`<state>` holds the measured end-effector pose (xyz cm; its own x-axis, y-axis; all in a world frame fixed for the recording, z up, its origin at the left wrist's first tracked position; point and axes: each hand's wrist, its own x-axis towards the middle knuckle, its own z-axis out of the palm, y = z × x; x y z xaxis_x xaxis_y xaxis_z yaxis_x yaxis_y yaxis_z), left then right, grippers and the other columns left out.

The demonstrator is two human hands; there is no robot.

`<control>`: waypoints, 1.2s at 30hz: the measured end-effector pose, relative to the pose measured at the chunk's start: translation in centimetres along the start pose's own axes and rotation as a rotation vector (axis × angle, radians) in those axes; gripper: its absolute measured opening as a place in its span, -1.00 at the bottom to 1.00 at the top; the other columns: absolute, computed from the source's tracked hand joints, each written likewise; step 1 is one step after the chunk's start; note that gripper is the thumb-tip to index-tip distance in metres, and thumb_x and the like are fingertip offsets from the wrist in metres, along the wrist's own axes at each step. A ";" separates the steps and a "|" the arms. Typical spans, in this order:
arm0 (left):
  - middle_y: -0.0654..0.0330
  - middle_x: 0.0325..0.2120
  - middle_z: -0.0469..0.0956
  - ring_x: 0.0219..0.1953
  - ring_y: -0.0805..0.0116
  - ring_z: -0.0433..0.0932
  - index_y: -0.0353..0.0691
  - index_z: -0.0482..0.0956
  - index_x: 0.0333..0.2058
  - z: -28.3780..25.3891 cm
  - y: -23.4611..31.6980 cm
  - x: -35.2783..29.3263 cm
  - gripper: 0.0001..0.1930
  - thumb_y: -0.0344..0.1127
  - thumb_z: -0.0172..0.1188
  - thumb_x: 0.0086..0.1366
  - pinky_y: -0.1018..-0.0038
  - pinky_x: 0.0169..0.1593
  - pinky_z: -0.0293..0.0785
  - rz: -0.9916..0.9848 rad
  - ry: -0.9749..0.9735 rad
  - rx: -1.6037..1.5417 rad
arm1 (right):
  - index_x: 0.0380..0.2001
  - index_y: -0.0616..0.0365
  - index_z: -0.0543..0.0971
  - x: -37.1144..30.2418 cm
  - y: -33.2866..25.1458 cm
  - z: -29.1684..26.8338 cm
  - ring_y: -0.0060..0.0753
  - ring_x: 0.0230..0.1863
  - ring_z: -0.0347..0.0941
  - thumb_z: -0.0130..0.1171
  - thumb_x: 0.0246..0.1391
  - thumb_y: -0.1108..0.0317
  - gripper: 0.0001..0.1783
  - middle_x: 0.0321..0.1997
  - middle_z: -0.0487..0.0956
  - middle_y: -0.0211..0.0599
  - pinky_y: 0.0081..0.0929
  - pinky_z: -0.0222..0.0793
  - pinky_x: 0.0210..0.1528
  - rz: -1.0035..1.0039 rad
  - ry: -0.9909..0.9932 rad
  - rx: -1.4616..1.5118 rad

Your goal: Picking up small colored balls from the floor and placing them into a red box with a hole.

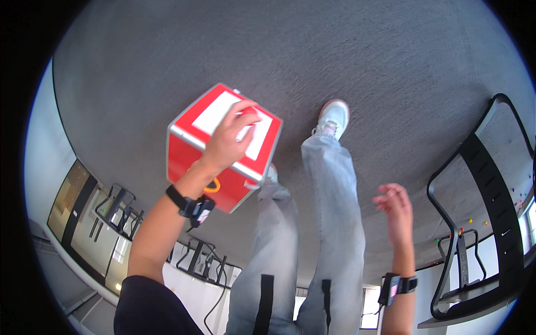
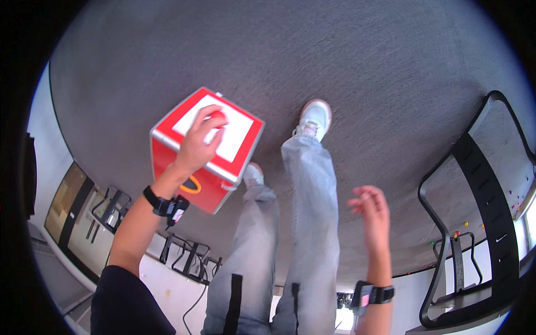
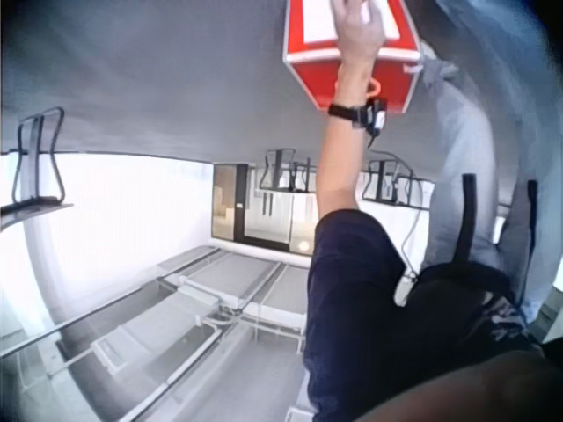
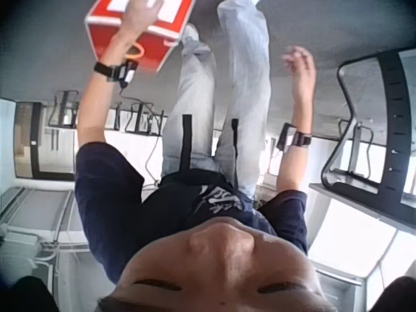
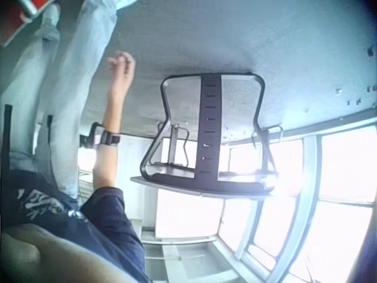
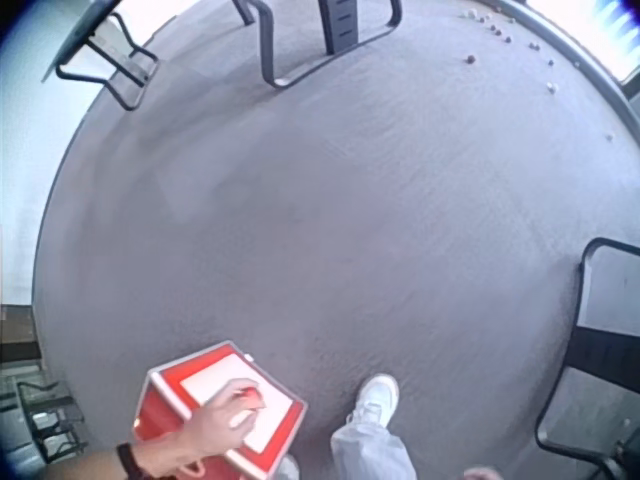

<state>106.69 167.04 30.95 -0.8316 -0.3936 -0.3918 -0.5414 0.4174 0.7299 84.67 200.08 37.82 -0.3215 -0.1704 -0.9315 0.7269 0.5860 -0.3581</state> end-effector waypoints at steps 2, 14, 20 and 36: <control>0.05 -0.03 0.36 0.02 0.05 0.41 -0.27 0.48 -0.30 -3.5 -2.5 -5.3 -0.83 -0.59 0.17 0.10 0.35 0.05 0.41 0.014 0.107 0.181 | -0.12 0.20 0.43 0.0 -2.5 0.8 -0.55 -0.26 0.49 -0.05 0.25 0.30 -0.76 -0.11 0.52 -0.25 -0.61 0.33 -0.24 -0.037 0.021 0.074; 0.00 -0.15 0.32 -0.02 0.00 0.29 -0.29 0.46 -0.36 2.3 -6.8 -20.9 -0.89 -0.56 0.07 0.11 0.19 0.04 0.27 -0.363 0.484 0.317 | -0.14 0.19 0.44 -5.2 1.0 5.5 -0.64 -0.25 0.43 -0.02 0.23 0.34 -0.79 -0.16 0.53 -0.42 -0.67 0.27 -0.22 -0.242 -0.050 -0.361; -0.04 -0.22 0.49 -0.08 -0.02 0.39 -0.35 0.48 -0.23 4.0 -9.8 -23.4 -0.81 -0.42 0.04 0.20 0.25 0.04 0.31 -0.331 0.231 0.169 | -0.15 0.17 0.45 -10.3 3.6 8.7 -0.54 -0.28 0.43 0.02 0.18 0.35 -0.80 -0.22 0.53 -0.31 -0.57 0.34 -0.20 -0.370 -0.123 -0.597; 0.15 -0.15 0.54 -0.15 0.38 0.52 -0.32 0.41 -0.07 1.9 -0.7 -17.6 -0.66 -0.37 0.24 0.20 0.45 -0.05 0.43 -0.697 0.128 -0.819 | 0.25 -0.01 0.16 -17.5 14.7 5.2 0.09 0.38 -0.09 0.17 -0.06 -0.13 -0.14 0.33 0.12 -0.19 0.31 0.11 0.16 -0.173 -0.154 -1.313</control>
<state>121.47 175.26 36.26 -0.3283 -0.4350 -0.8384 -0.6033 -0.5864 0.5405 104.13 207.54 48.57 -0.2154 -0.3556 -0.9095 -0.4637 0.8569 -0.2252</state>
